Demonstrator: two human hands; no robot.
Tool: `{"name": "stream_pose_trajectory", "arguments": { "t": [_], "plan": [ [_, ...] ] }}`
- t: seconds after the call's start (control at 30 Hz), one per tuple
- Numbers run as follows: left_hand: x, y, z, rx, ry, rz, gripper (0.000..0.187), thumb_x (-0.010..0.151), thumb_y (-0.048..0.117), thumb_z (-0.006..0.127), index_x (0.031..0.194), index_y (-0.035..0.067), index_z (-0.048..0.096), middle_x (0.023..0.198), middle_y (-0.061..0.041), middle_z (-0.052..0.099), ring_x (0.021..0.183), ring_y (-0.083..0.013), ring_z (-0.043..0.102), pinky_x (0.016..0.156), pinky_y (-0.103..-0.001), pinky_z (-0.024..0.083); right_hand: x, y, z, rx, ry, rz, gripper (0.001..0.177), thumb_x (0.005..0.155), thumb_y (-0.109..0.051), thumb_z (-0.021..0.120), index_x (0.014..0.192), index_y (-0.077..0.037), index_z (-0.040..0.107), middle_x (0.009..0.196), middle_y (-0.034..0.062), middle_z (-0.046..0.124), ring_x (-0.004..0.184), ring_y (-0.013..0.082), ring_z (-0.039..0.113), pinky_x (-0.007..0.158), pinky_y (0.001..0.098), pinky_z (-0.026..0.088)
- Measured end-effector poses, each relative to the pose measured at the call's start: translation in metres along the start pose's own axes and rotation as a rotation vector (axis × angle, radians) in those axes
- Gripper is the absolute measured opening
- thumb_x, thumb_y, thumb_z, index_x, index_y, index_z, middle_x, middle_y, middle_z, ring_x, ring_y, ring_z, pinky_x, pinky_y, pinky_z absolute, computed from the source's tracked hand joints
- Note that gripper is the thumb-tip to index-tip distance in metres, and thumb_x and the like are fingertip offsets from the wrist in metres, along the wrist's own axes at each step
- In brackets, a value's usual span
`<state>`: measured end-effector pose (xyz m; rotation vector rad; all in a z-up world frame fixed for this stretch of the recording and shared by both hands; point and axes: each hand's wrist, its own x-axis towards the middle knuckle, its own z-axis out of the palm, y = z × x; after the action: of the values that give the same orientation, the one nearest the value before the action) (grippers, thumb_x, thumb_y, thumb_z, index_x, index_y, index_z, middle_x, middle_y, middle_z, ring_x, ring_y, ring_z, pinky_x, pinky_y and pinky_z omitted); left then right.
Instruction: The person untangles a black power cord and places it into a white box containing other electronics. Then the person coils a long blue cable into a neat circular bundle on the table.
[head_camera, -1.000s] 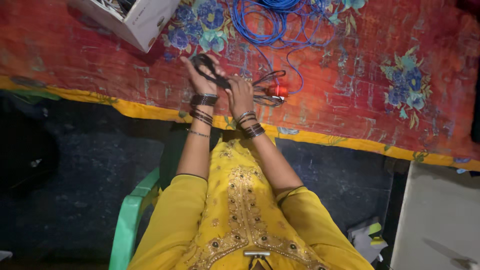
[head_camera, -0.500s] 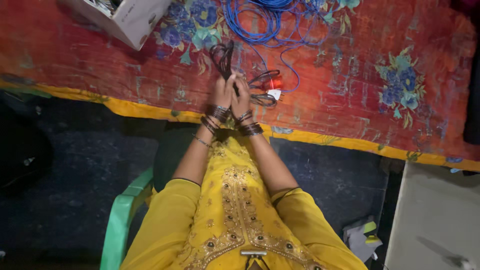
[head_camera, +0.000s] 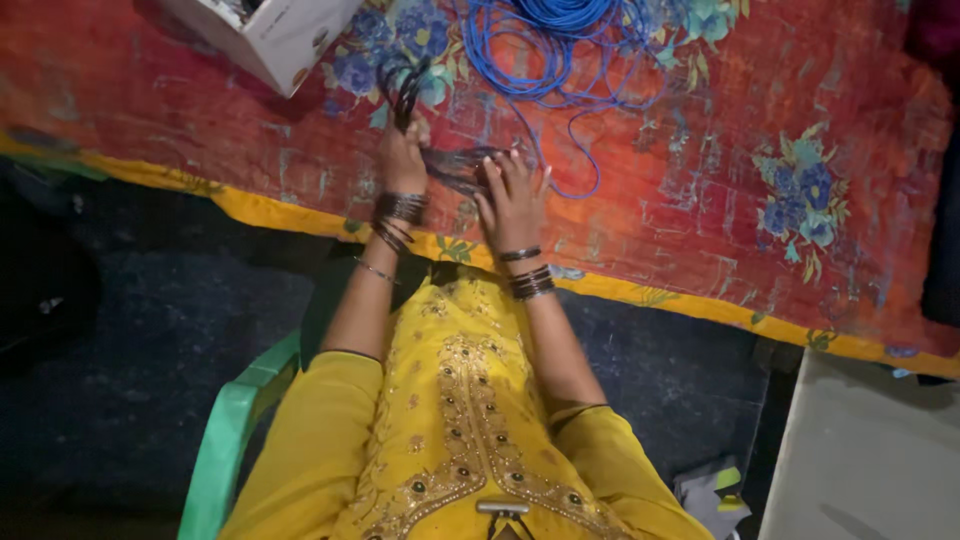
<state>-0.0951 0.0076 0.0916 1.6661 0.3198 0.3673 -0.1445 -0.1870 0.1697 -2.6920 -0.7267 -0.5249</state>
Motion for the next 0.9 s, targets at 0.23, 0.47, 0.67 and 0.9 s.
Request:
{"name": "stream_pose_trajectory", "arguments": {
  "t": [0.23, 0.47, 0.67, 0.9],
  "plan": [
    [0.009, 0.012, -0.006, 0.863, -0.117, 0.542, 0.028, 0.100, 0.007, 0.057, 0.128, 0.007, 0.057, 0.110, -0.014, 0.068, 0.100, -0.0326, 0.065, 0.084, -0.044, 0.053, -0.004, 0.024, 0.025, 0.323, -0.051, 0.049, 0.097, 0.081, -0.030, 0.086, 0.159, -0.008, 0.034, 0.161, 0.0200, 0.040, 0.153, 0.0422, 0.034, 0.128, 0.0540, 0.029],
    [0.005, 0.026, 0.015, 1.124, -0.222, 0.740, 0.030, 0.080, 0.026, 0.062, 0.107, 0.012, 0.057, 0.100, -0.009, 0.065, 0.098, -0.0309, 0.063, 0.092, -0.048, 0.050, -0.012, 0.014, 0.032, 0.300, 0.245, 0.042, 0.118, 0.079, -0.044, 0.091, 0.164, -0.010, 0.015, 0.168, 0.0250, 0.016, 0.158, 0.0398, 0.018, 0.128, 0.0555, 0.022],
    [-0.002, 0.013, 0.022, 1.308, -0.231, 0.781, 0.019, 0.100, 0.021, 0.058, 0.118, 0.016, 0.058, 0.110, -0.008, 0.062, 0.106, -0.0297, 0.059, 0.104, -0.051, 0.044, 0.020, -0.004, 0.002, -0.087, -0.159, 0.024, 0.119, 0.068, -0.042, 0.089, 0.161, -0.007, 0.023, 0.166, 0.0206, 0.028, 0.156, 0.0380, 0.020, 0.123, 0.0670, 0.006],
    [-0.001, 0.011, 0.019, 1.252, -0.317, 0.658, 0.053, 0.089, 0.019, 0.064, 0.140, 0.010, 0.053, 0.131, -0.013, 0.057, 0.119, -0.0363, 0.053, 0.111, -0.055, 0.036, 0.061, 0.004, 0.032, -0.147, -0.409, 0.021, 0.115, 0.054, -0.043, 0.090, 0.149, -0.001, 0.040, 0.139, 0.0217, 0.053, 0.135, 0.0382, 0.048, 0.119, 0.0579, 0.024]
  ]
}}
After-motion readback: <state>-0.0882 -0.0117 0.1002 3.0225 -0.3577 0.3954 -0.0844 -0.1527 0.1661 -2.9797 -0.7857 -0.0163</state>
